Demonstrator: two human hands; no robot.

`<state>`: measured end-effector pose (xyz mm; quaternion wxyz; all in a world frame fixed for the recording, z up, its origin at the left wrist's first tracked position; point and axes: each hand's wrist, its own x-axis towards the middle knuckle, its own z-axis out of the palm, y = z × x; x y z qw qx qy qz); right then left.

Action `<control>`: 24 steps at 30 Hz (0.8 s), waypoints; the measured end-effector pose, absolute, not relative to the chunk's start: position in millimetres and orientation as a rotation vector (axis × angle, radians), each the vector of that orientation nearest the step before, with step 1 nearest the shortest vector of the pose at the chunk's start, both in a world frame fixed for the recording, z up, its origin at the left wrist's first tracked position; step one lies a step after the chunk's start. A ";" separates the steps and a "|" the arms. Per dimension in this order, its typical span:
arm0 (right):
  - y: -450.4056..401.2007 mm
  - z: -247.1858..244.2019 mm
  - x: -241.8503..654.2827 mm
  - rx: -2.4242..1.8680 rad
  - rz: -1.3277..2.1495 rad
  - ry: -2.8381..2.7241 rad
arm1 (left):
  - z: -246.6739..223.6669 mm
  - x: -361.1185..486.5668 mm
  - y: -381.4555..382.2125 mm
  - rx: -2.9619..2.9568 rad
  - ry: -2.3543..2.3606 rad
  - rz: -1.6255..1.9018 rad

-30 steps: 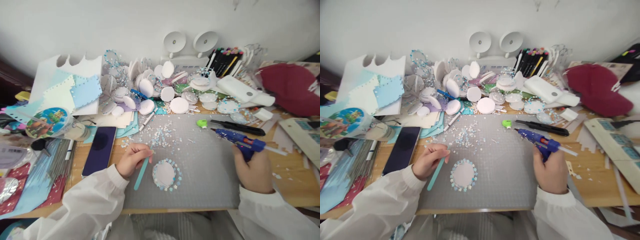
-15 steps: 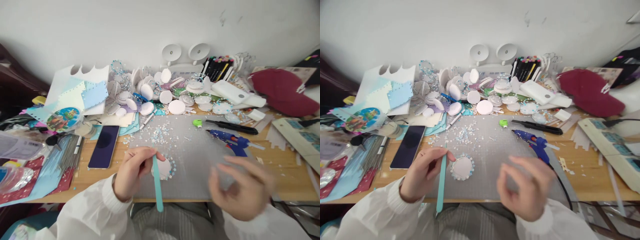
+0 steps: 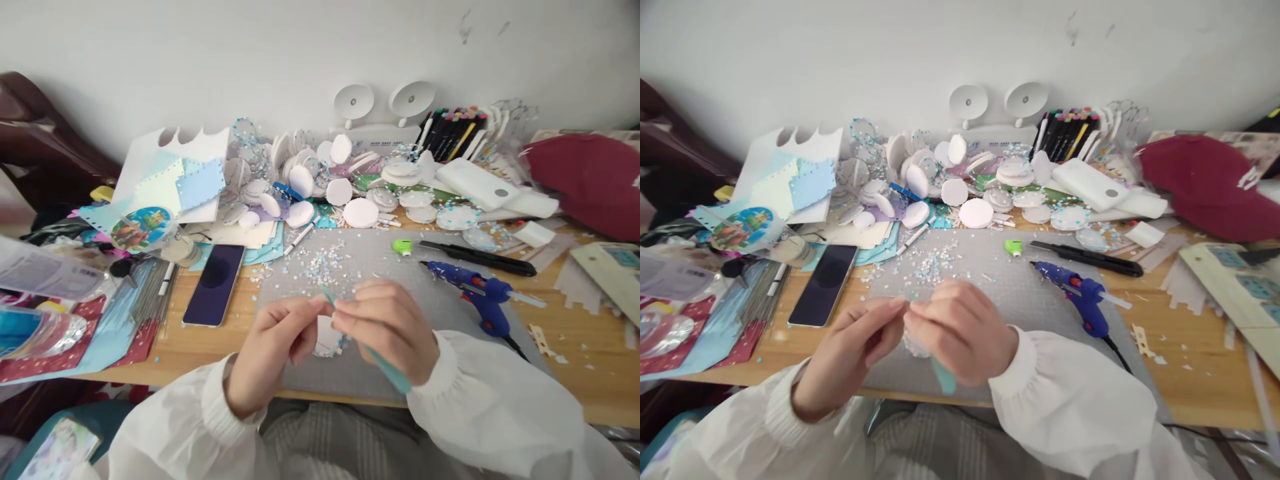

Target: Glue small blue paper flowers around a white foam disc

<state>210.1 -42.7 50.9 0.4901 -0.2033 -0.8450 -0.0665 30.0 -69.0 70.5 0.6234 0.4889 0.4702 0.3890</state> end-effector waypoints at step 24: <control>-5.0 -1.7 220.7 -0.922 1.461 -0.804 | 7.4 10.9 6.9 1.839 0.436 0.586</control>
